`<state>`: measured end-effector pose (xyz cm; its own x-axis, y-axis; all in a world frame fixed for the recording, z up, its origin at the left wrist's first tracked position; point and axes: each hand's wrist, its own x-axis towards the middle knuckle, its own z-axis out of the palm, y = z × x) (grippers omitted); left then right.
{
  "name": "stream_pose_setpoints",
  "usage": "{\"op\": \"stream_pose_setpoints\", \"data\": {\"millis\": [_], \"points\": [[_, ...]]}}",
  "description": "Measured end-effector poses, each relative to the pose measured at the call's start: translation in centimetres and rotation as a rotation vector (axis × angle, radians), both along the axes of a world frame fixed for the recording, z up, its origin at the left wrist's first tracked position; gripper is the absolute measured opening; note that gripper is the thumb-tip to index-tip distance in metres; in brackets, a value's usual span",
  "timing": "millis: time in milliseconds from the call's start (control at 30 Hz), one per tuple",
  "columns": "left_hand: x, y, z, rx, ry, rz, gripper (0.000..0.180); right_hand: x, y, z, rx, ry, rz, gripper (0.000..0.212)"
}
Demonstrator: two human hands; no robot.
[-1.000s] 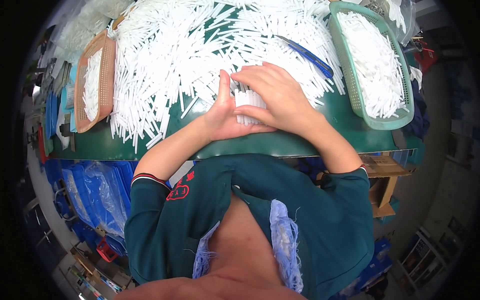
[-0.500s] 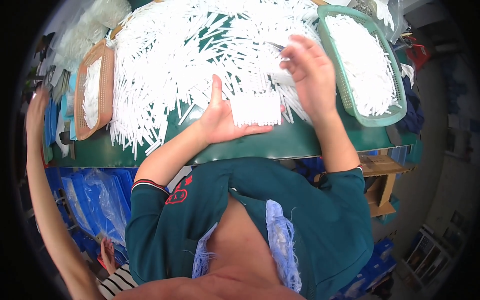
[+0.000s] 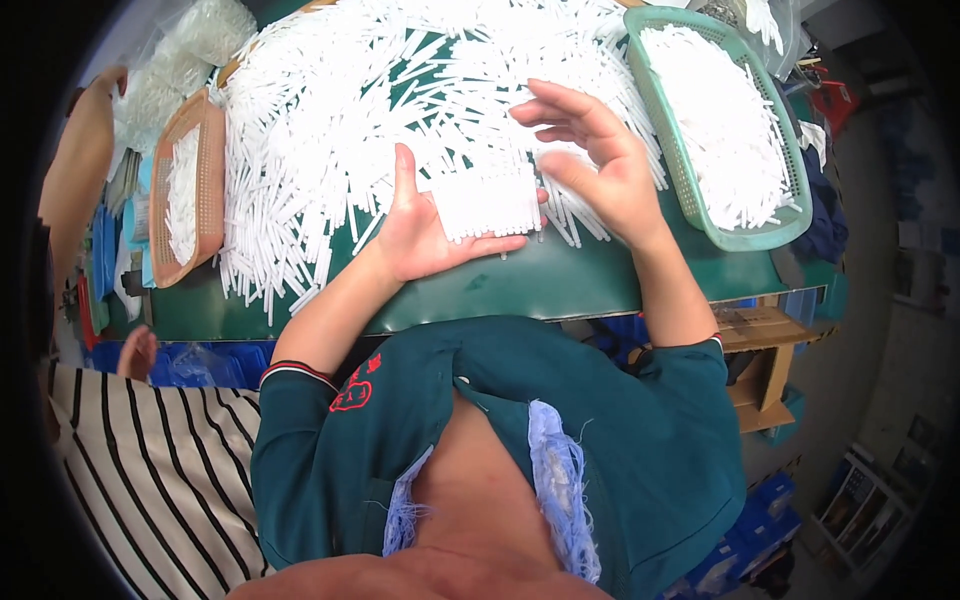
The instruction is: The person sorts and counts white plastic or metal strips by hand, taking them from a central pile and organizing them into stacks or containers, including a sorting basket, a blue bin, and a cardboard box.
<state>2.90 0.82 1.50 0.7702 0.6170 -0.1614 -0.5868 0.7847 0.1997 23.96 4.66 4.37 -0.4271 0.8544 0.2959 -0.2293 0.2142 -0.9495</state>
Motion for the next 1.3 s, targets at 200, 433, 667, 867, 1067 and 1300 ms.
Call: {"op": "stream_pose_setpoints", "data": {"millis": [200,433,667,867,1067,1300], "points": [[0.2,0.2,-0.8,-0.018,0.003,-0.002,0.109,-0.9,-0.8,0.9,0.606,-0.805,0.055,0.104],[-0.5,0.4,-0.8,-0.053,-0.021,0.033,0.108,-1.6,-0.9,0.0,0.573,-0.812,0.107,0.099],[-0.3,0.4,-0.9,-0.055,0.048,0.051,0.107,-2.0,-1.1,-0.9,0.527,-0.741,0.082,0.087],[-0.3,0.4,-0.7,-0.033,0.042,0.03,0.108,-2.3,-1.1,-0.6,0.634,-0.673,0.023,0.083],[-0.2,0.5,-1.7,0.018,0.109,-0.009,0.109,-2.3,-1.0,-1.6,0.653,-0.731,0.056,0.081],[-0.2,0.6,-0.9,-0.024,0.053,0.019,0.111,-2.3,-0.9,-0.7,0.686,-0.7,0.02,0.083]]}}
